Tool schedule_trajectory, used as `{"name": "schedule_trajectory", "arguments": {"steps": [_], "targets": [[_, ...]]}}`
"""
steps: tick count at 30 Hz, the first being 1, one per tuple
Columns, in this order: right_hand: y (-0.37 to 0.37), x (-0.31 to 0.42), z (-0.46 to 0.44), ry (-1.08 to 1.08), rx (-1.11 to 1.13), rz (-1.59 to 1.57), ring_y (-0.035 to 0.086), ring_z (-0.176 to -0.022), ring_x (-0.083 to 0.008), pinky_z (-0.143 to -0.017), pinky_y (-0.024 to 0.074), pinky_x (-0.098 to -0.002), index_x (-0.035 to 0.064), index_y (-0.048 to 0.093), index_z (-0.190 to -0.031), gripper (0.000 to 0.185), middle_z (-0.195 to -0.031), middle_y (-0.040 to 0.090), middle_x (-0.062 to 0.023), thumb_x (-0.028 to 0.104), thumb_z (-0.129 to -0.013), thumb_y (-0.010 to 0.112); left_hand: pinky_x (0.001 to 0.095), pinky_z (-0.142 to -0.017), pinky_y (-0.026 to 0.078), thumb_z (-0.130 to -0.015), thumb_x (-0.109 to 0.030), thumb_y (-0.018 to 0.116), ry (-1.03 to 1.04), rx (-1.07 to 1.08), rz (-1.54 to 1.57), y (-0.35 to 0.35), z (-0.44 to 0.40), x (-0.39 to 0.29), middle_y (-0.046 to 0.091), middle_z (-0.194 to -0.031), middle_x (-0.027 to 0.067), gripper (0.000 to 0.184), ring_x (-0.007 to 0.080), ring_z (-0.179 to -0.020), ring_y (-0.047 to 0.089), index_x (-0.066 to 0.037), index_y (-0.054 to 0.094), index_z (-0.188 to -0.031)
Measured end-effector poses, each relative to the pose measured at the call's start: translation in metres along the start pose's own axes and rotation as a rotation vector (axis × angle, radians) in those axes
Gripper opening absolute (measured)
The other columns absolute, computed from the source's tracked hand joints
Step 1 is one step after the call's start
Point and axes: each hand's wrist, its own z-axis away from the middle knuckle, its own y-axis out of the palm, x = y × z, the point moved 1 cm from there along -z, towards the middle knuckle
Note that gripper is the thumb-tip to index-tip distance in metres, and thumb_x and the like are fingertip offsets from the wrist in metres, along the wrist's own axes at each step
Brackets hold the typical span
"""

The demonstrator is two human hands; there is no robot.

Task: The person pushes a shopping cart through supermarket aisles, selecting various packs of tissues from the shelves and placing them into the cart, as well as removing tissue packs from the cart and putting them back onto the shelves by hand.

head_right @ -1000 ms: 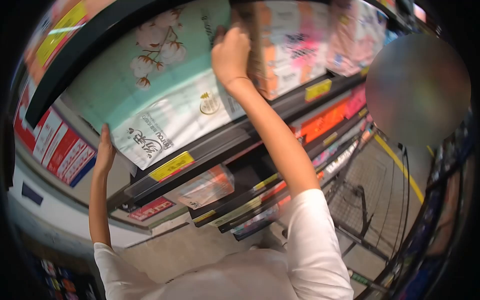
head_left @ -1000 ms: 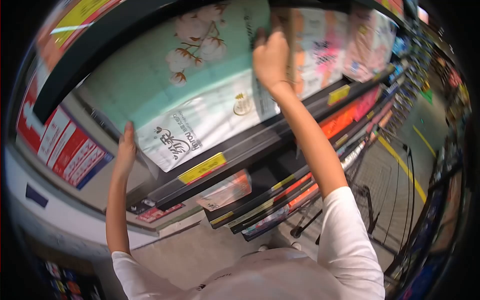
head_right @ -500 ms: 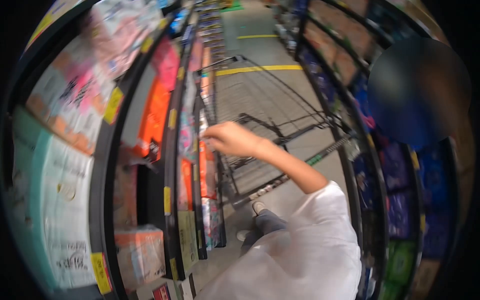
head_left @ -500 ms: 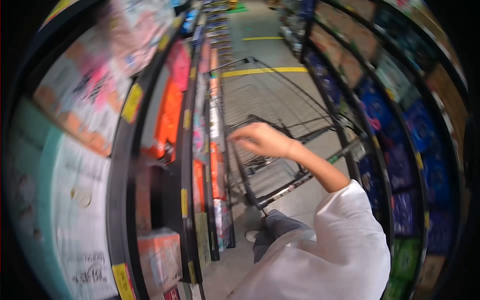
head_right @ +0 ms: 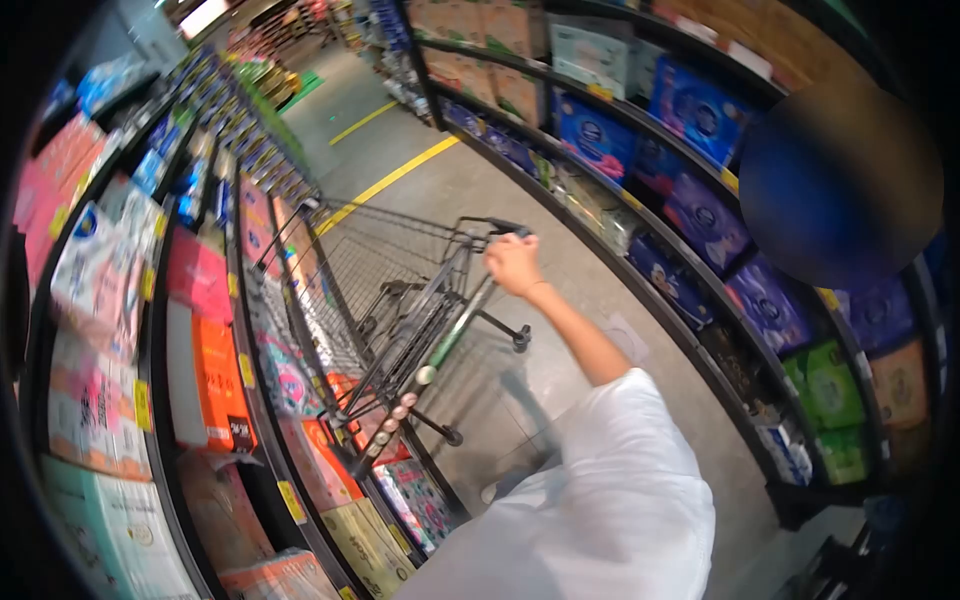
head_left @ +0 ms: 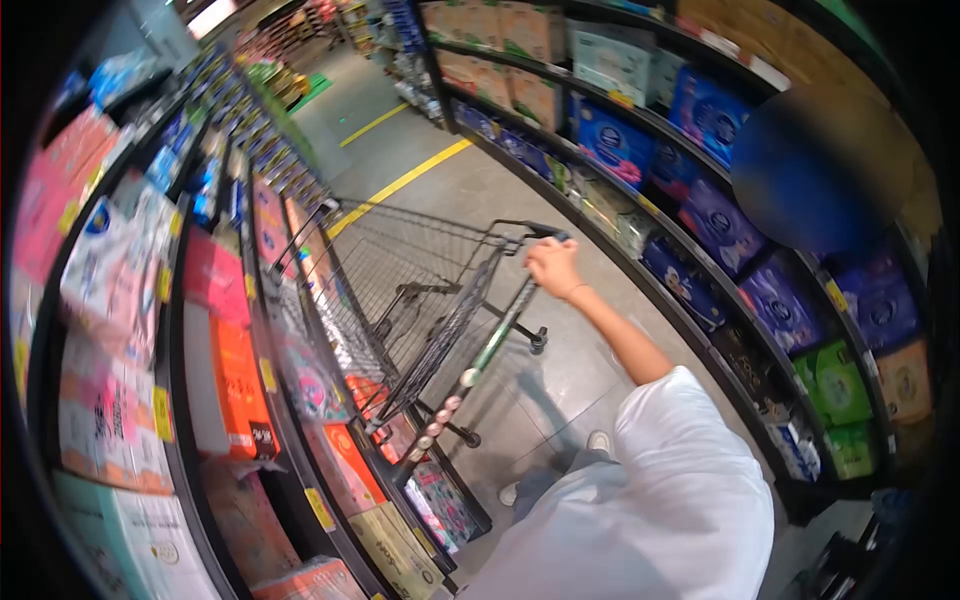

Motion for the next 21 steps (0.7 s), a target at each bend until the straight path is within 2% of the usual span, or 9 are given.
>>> {"name": "schedule_trajectory", "arguments": {"steps": [2,5,9,10,11,13,16,19,21], "targets": [[0.007,-0.001,0.001,-0.034,-0.166,-0.067,0.047,-0.082,-0.0121,-0.071,0.0240,-0.0400,0.0169,0.055,-0.062,0.007,-0.069,0.055,0.0037,0.018,-0.063,0.048,0.0273,-0.077,0.037,-0.081,-0.012,0.038,-0.002,0.309,0.183,0.047,0.027,-0.038,0.051,-0.091,0.0124,0.022,0.0205,-0.084,0.048,0.003,0.048,-0.093],[0.000,0.000,0.000,-0.011,-0.095,-0.125,0.046,-0.076,-0.0140,-0.068,0.0257,-0.0382,0.0162,0.053,-0.062,0.006,-0.066,0.052,0.0028,0.019,-0.062,0.048,0.0272,-0.079,0.035,-0.081,-0.010,0.040,-0.021,0.839,0.603,0.146,0.070,-0.101,0.051,-0.089,0.0103,0.023,0.0184,-0.086,0.048,0.003,0.047,-0.098],[0.003,0.001,0.004,-0.068,-0.001,0.034,0.046,-0.076,-0.0147,-0.068,0.0294,-0.0400,0.0152,0.054,-0.060,0.009,-0.066,0.052,0.0024,0.022,-0.061,0.049,0.0271,-0.077,0.036,-0.078,-0.014,0.048,0.430,1.223,0.528,0.206,0.121,-0.201,0.048,-0.093,0.0110,0.035,0.0178,-0.085,0.047,0.004,0.039,-0.107],[0.001,0.002,0.006,-0.075,0.040,0.038,0.046,-0.074,-0.0150,-0.066,0.0296,-0.0399,0.0152,0.054,-0.059,0.010,-0.064,0.052,0.0015,0.022,-0.061,0.048,0.0282,-0.076,0.036,-0.076,-0.018,0.051,0.224,1.414,0.553,0.207,0.131,-0.227,0.048,-0.093,0.0120,0.041,0.0203,-0.085,0.047,0.005,0.037,-0.108],[-0.004,0.005,0.010,-0.088,0.070,0.086,0.046,-0.071,-0.0154,-0.065,0.0297,-0.0395,0.0151,0.055,-0.058,0.011,-0.061,0.052,0.0011,0.023,-0.062,0.048,0.0298,-0.074,0.037,-0.073,-0.021,0.055,0.274,1.561,0.477,0.249,0.147,-0.209,0.048,-0.093,0.0163,0.048,0.0240,-0.086,0.048,0.005,0.036,-0.109],[-0.014,0.008,0.025,-0.096,0.025,0.070,0.046,-0.070,-0.0153,-0.065,0.0301,-0.0387,0.0161,0.055,-0.056,0.013,-0.059,0.051,0.0016,0.025,-0.064,0.048,0.0324,-0.069,0.039,-0.070,-0.024,0.058,0.664,1.310,0.539,0.241,0.171,-0.256,0.052,-0.083,0.0190,0.049,0.0268,-0.078,0.052,0.006,0.040,-0.104],[-0.027,0.010,0.058,-0.096,-0.080,-0.011,0.043,-0.070,-0.0140,-0.067,0.0295,-0.0371,0.0151,0.052,-0.055,0.013,-0.057,0.049,0.0029,0.023,-0.064,0.049,0.0336,-0.049,0.042,-0.069,-0.022,0.059,0.674,1.326,0.418,0.251,0.192,-0.271,0.054,-0.059,0.0142,0.036,0.0249,-0.051,0.055,0.007,0.048,-0.088],[-0.053,0.010,0.096,-0.095,-0.156,-0.102,0.042,-0.072,-0.0141,-0.069,0.0288,-0.0353,0.0131,0.051,-0.059,0.014,-0.061,0.047,0.0022,0.023,-0.068,0.049,0.0252,-0.035,0.040,-0.072,-0.012,0.054,0.184,2.006,0.545,0.241,0.203,-0.272,0.056,-0.059,0.0122,0.021,0.0154,-0.039,0.051,0.003,0.049,-0.086],[-0.073,0.014,0.124,-0.032,-0.116,-0.101,0.042,-0.074,-0.0140,-0.071,0.0282,-0.0357,0.0126,0.050,-0.061,0.013,-0.063,0.047,0.0019,0.023,-0.069,0.049,0.0232,-0.035,0.040,-0.073,-0.009,0.051,0.157,2.262,0.481,0.222,0.206,-0.282,0.055,-0.059,0.0111,0.020,0.0163,-0.039,0.051,0.003,0.048,-0.089]]}}
